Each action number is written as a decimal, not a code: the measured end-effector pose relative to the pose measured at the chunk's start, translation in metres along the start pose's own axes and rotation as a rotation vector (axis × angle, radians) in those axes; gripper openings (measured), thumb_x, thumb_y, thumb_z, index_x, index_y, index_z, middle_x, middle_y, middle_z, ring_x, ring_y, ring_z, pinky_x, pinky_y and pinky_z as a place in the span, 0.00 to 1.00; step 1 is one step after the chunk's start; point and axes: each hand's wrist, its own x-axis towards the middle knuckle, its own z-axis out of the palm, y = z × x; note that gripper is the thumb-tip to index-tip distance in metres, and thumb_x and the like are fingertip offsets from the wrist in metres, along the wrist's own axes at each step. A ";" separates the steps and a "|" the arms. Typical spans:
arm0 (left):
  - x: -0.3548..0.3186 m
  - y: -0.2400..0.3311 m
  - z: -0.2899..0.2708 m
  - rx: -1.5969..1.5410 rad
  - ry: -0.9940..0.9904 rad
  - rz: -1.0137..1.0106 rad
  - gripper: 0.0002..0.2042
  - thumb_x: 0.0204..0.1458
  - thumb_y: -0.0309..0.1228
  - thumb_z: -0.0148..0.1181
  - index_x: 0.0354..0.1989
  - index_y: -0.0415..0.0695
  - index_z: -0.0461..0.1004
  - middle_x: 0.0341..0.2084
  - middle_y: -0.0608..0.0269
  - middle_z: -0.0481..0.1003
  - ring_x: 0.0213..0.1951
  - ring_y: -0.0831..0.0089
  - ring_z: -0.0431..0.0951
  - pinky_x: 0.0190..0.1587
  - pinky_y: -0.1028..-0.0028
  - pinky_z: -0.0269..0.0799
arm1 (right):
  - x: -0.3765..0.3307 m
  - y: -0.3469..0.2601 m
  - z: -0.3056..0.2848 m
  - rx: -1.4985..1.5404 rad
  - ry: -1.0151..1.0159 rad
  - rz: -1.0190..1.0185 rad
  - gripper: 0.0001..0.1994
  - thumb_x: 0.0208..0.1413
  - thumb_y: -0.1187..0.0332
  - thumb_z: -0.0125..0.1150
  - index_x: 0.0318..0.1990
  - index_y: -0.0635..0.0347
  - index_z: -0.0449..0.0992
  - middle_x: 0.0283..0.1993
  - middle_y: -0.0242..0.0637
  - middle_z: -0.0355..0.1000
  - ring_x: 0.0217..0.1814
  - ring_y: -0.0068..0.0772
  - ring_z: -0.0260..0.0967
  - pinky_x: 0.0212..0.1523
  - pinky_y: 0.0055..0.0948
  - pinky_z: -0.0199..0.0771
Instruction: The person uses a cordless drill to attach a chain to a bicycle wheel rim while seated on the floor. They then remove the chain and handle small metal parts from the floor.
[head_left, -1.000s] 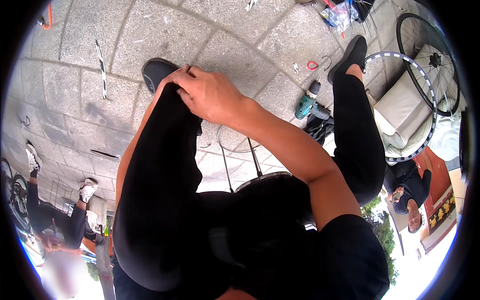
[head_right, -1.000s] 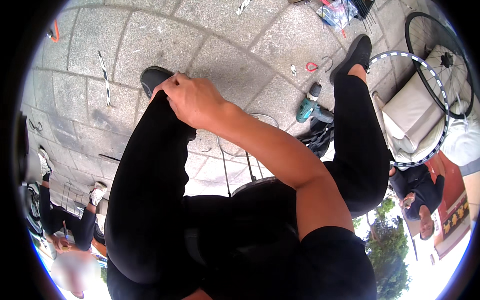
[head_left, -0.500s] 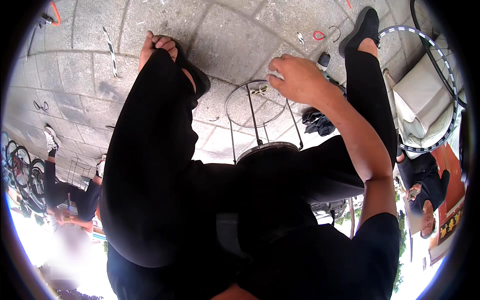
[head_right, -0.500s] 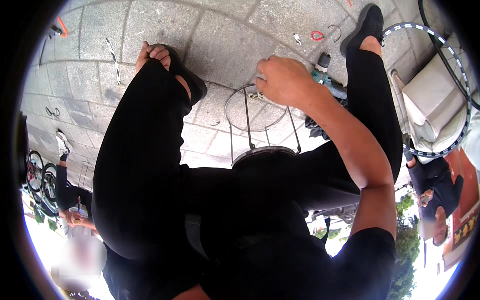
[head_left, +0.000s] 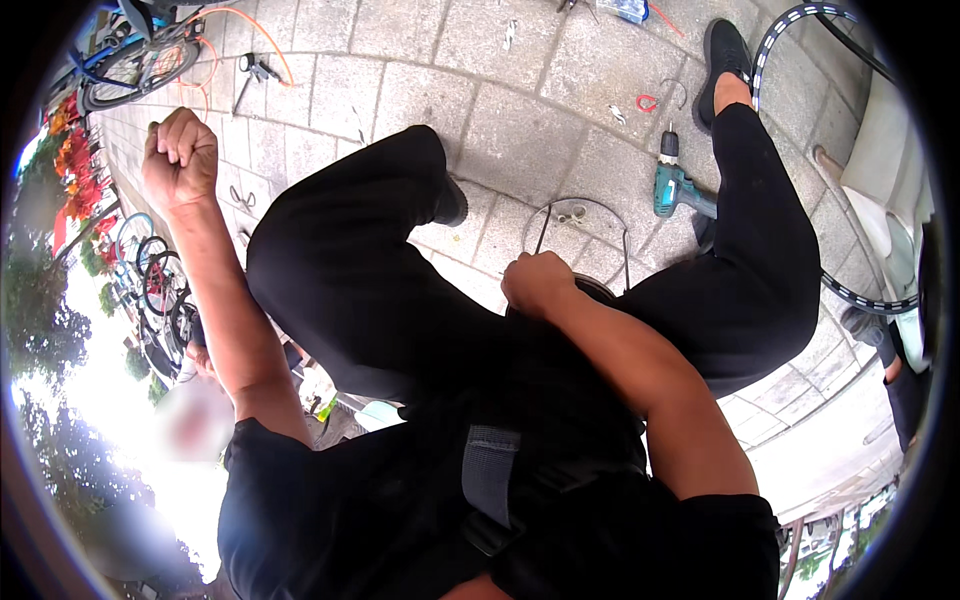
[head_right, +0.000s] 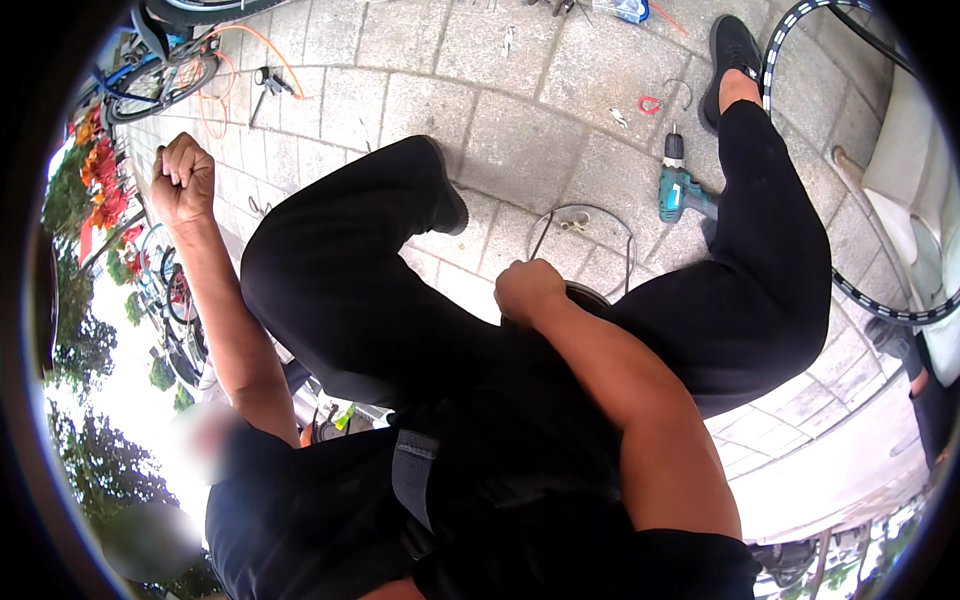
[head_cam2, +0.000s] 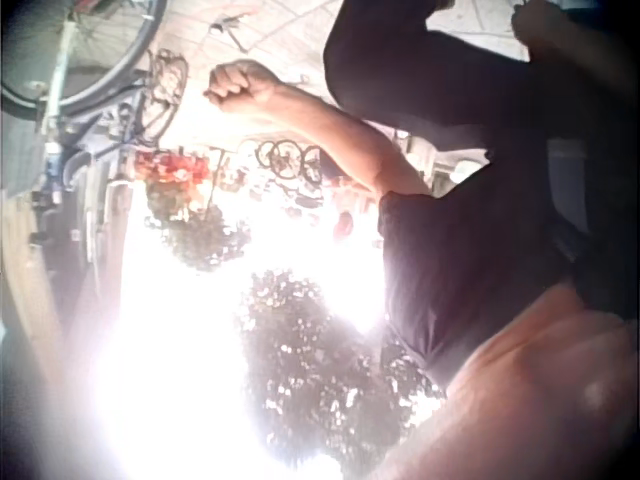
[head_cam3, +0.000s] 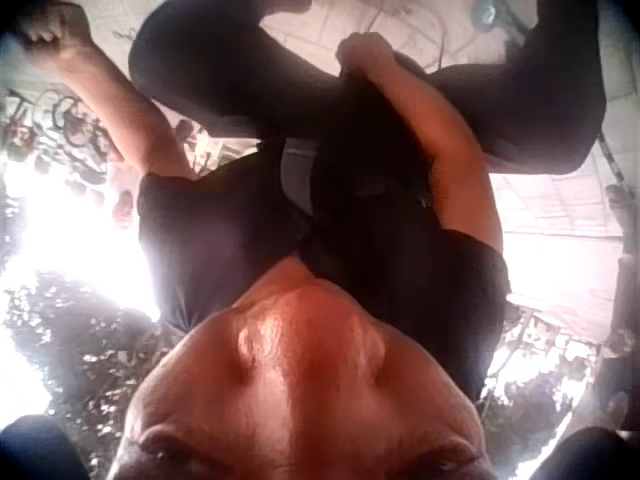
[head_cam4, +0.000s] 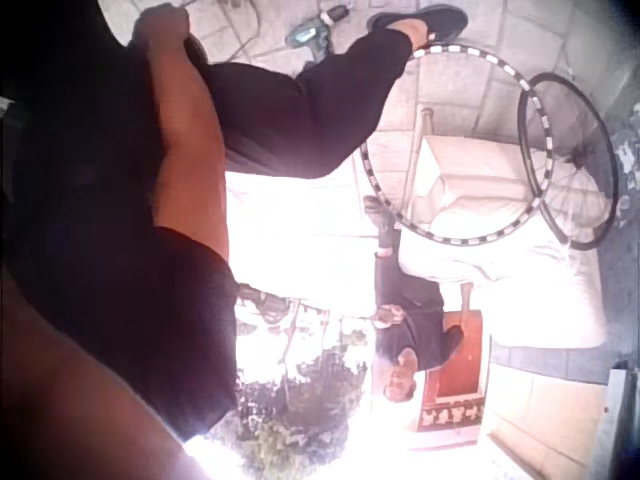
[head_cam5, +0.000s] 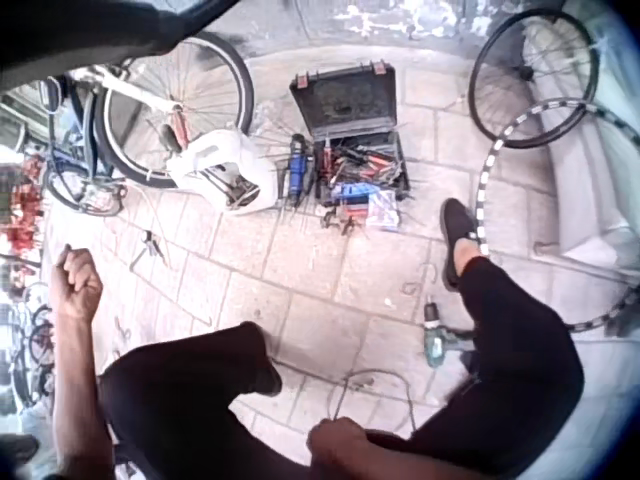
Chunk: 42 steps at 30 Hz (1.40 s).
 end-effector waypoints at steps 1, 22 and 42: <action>-0.013 -0.007 0.031 0.039 -0.014 0.008 0.19 0.69 0.33 0.42 0.20 0.46 0.58 0.15 0.70 0.57 0.15 0.79 0.54 0.16 0.76 0.50 | 0.000 -0.005 0.001 0.011 0.014 0.014 0.14 0.61 0.64 0.55 0.42 0.59 0.86 0.47 0.46 0.82 0.48 0.46 0.82 0.45 0.42 0.82; -0.060 -0.030 -0.059 -0.168 -0.087 0.141 0.20 0.73 0.35 0.39 0.24 0.46 0.63 0.19 0.69 0.59 0.17 0.79 0.52 0.16 0.77 0.49 | 0.007 -0.024 0.002 -0.041 0.123 0.213 0.19 0.63 0.57 0.51 0.40 0.61 0.85 0.45 0.48 0.82 0.46 0.49 0.82 0.50 0.47 0.80; -0.050 -0.004 -0.099 -0.243 0.043 0.174 0.18 0.71 0.31 0.38 0.23 0.45 0.59 0.17 0.69 0.57 0.16 0.79 0.52 0.17 0.76 0.49 | 0.002 -0.021 0.010 -0.025 0.195 0.161 0.19 0.60 0.56 0.52 0.37 0.62 0.85 0.42 0.50 0.82 0.47 0.51 0.81 0.49 0.48 0.80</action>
